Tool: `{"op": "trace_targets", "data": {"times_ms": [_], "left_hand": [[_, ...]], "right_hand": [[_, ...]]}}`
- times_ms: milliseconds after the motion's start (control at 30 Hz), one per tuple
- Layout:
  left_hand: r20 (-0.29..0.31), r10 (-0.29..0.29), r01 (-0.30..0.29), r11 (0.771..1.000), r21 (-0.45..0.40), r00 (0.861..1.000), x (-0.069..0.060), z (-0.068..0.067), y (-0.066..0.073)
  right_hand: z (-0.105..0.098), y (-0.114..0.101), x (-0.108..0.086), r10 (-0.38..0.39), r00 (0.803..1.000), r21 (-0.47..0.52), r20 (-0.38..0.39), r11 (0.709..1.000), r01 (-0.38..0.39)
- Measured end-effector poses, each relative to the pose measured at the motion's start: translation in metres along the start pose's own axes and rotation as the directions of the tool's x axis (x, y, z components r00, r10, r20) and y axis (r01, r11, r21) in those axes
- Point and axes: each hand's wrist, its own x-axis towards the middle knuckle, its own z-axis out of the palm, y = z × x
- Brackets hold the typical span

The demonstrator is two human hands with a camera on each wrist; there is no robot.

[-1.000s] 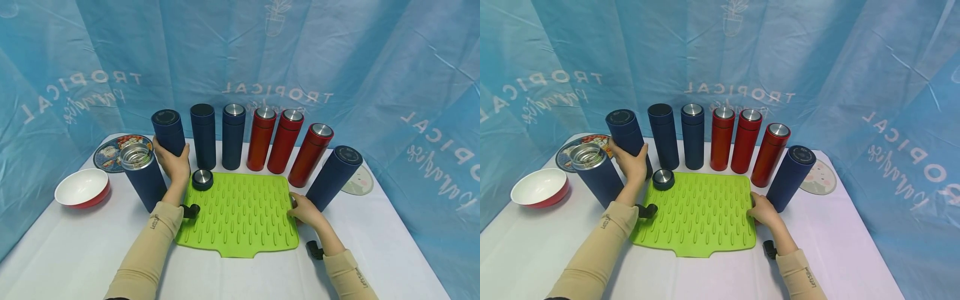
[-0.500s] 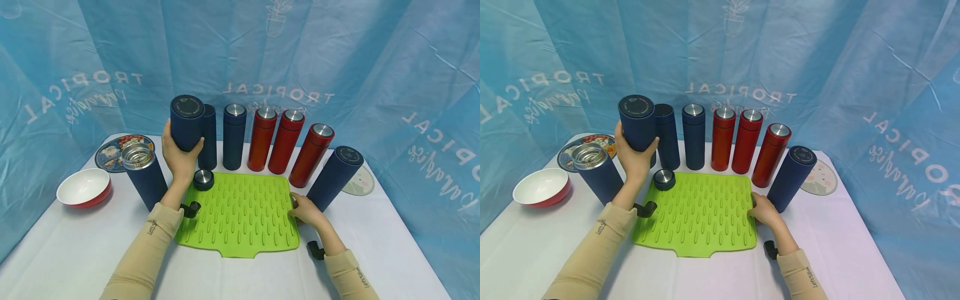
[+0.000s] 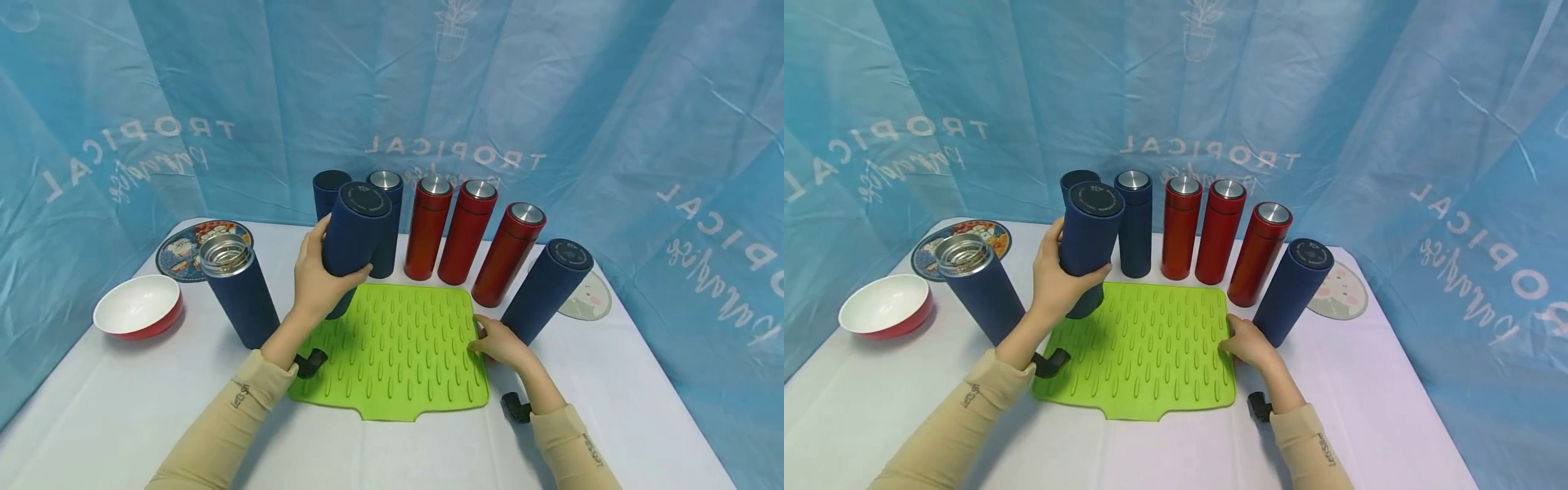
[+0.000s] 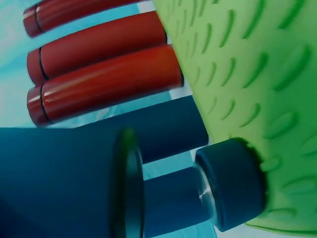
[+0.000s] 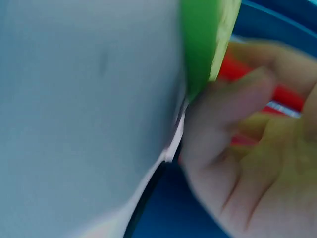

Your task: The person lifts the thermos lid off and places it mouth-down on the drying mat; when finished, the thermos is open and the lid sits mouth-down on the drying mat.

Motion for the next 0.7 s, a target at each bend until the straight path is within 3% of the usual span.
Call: {"op": "trace_targets", "data": {"times_ms": [200,267,333,400,533,600,700], "left_hand": [[0.094,0.003,-0.013,0.994,0.107,0.996,-0.011,0.0,0.0],[0.133,0.028,-0.051,0.984,0.171,0.991,-0.014,-0.001,0.001],[0.182,0.084,-0.128,0.961,0.245,0.98,-0.016,-0.002,0.001],[0.243,0.151,-0.225,0.922,0.316,0.958,-0.018,-0.002,0.002],[0.369,0.272,-0.424,0.793,0.438,0.889,-0.02,-0.002,0.003],[0.432,0.297,-0.495,0.728,0.475,0.852,-0.022,-0.001,0.002],[0.519,0.296,-0.567,0.65,0.506,0.802,-0.024,0.0,0.001]], "right_hand": [[-0.009,-0.01,0.0,-0.054,0.999,-0.016,-0.005,0.998,0.054],[-0.012,-0.018,0.001,-0.102,0.994,-0.003,-0.039,0.995,0.102],[-0.016,-0.027,0.0,-0.162,0.982,0.018,-0.096,0.986,0.165],[-0.018,-0.038,0.0,-0.214,0.962,0.06,-0.169,0.972,0.227],[-0.02,-0.062,-0.003,-0.303,0.911,0.149,-0.279,0.924,0.353],[-0.019,-0.073,-0.004,-0.343,0.891,0.183,-0.297,0.896,0.405],[-0.014,-0.086,-0.005,-0.371,0.888,0.193,-0.273,0.883,0.428]]}}
